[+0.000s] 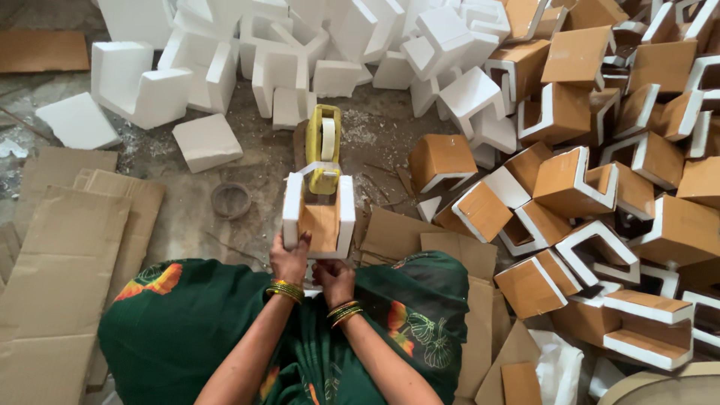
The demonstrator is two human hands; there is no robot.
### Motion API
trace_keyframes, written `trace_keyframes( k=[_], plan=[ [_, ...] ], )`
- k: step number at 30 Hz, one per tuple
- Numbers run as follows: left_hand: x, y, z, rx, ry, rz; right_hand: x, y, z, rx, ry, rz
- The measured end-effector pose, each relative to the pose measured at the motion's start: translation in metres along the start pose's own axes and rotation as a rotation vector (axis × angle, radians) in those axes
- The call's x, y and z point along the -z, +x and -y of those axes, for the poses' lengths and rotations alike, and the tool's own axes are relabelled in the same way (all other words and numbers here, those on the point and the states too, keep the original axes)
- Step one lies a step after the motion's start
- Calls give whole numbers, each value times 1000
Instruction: The person sits on the floor and assembles small cardboard boxes by inserting white foam inserts into the flaps and securing them with a tape dispenser. The person repeatedly picks up cardboard pieces and foam, aligns them, and tapes them together to form small containers.
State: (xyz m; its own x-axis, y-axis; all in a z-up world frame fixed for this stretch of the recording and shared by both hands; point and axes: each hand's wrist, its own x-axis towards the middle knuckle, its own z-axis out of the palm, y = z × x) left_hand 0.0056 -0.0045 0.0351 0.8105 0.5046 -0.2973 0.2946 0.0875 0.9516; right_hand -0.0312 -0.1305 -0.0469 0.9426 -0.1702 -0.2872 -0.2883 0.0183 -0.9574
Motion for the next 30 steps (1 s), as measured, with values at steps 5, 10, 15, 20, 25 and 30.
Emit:
trace_keyframes(
  k=[5,10,15,20,25,30],
  plan=[
    [9,4,-5,94,-14,118,-4,25,-13,89,173,54],
    [6,8,-12,189,-188,172,-9,40,-16,201,-117,-87],
    [-5,8,1,93,-216,157,8,97,18,37,540,-116],
    [-1,5,-12,-85,-55,136,44,132,91,-36,782,245],
    [6,-22,-14,-240,64,97,62,111,120,32,383,398],
    [36,-57,5,-197,111,66,77,97,128,42,122,548]
  ],
)
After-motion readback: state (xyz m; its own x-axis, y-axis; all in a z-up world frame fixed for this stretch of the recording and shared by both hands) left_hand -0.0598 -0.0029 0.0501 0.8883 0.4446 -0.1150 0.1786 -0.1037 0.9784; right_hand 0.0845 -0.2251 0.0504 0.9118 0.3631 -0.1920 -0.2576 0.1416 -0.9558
